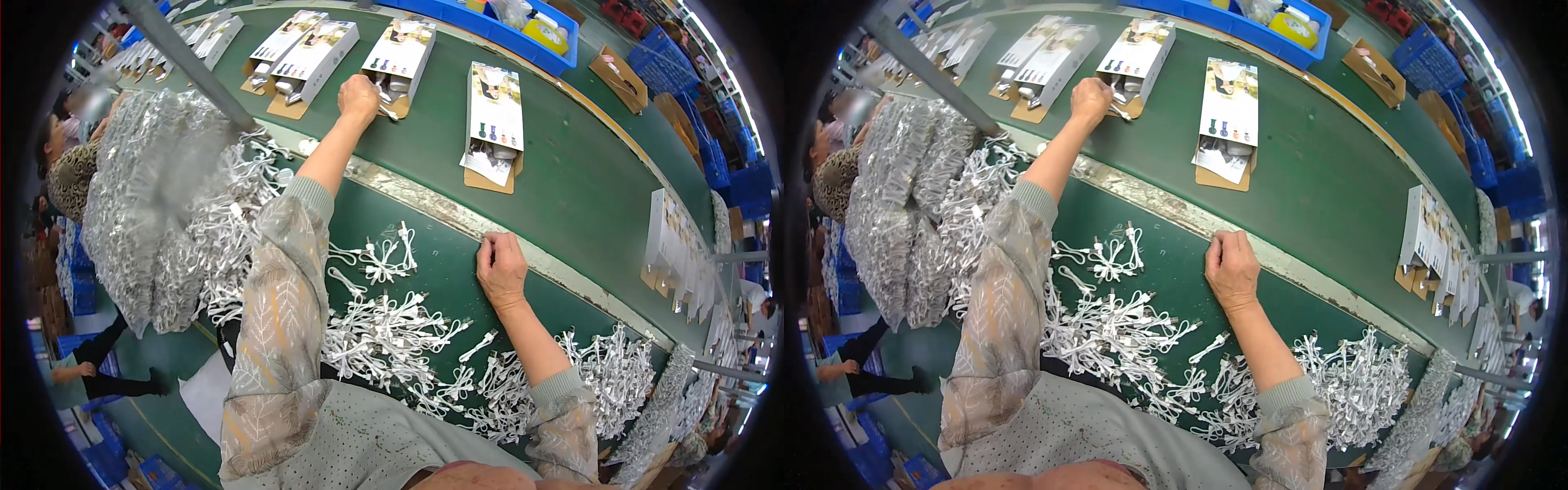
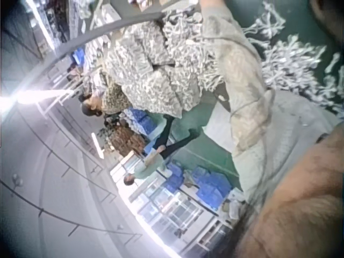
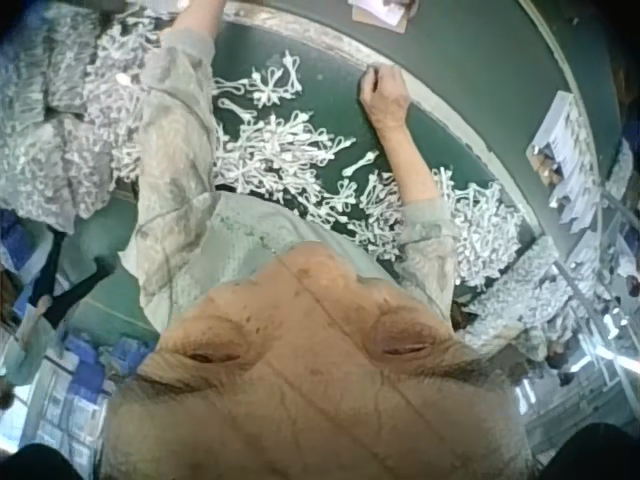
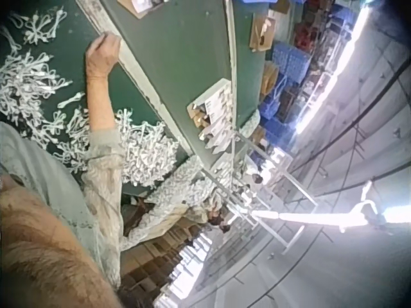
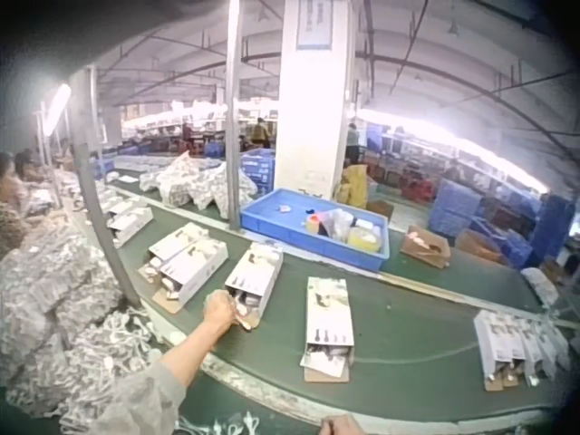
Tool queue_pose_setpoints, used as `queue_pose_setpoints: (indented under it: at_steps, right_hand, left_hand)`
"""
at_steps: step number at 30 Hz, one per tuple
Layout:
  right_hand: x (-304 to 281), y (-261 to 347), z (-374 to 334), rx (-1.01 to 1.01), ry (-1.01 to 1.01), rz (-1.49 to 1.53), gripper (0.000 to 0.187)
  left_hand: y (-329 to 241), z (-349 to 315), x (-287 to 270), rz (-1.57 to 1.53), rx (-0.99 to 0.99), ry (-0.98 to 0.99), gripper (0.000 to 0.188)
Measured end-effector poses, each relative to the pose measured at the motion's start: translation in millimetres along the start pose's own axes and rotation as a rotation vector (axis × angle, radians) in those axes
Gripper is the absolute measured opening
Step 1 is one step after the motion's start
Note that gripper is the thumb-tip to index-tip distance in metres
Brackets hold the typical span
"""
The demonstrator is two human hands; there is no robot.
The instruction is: The person picks up a white cable from a pile, folds it by hand, and places it into a cardboard box on a conveyor belt. This process is repeated for several cables and boxes.
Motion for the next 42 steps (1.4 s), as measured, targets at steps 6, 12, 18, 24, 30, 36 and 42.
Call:
queue_pose_setpoints:
  at_steps: [6, 12, 18, 24, 30, 36, 42]
  right_hand:
    - [-3, -6, 2, 0.006, -0.009, -0.017, 0.010]
    - [-4, -3, 2, 0.000, -0.014, -0.031, 0.010]
    - [-2, -3, 0, -0.001, -0.028, -0.024, 0.010]
    - [-2, -6, -1, -0.009, -0.029, -0.033, 0.009]
    - [-5, -6, -1, 0.000, -0.033, -0.043, 0.008]
    - [-1, 1, 0, -0.004, -0.008, -0.022, 0.008]
    - [-2, -9, -1, 0.029, -0.016, -0.027, 0.007]
  left_hand:
    - [-42, -47, 13, -0.005, 0.288, 0.018, 0.020]
    - [-62, -86, 25, 0.213, 0.590, 0.236, 0.017]
    - [-90, -114, 20, 0.284, 0.952, 0.094, 0.007]
    - [-65, -125, -32, -0.002, 0.561, 0.174, 0.006]
    - [-19, -108, -55, 0.192, 0.351, 0.138, 0.015]
    - [-25, -87, -14, 0.055, 0.338, 0.107, 0.018]
    - [-44, -114, -34, -0.142, 0.496, 0.313, 0.031]
Point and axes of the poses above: each hand's wrist, its own z-axis towards the middle knuckle, its own x-axis out of the palm, y = z × x, the point moved 6 cm from there along z, towards the middle knuckle, and after that the axes turned 5 degrees about -z, right-handed, at the moved point
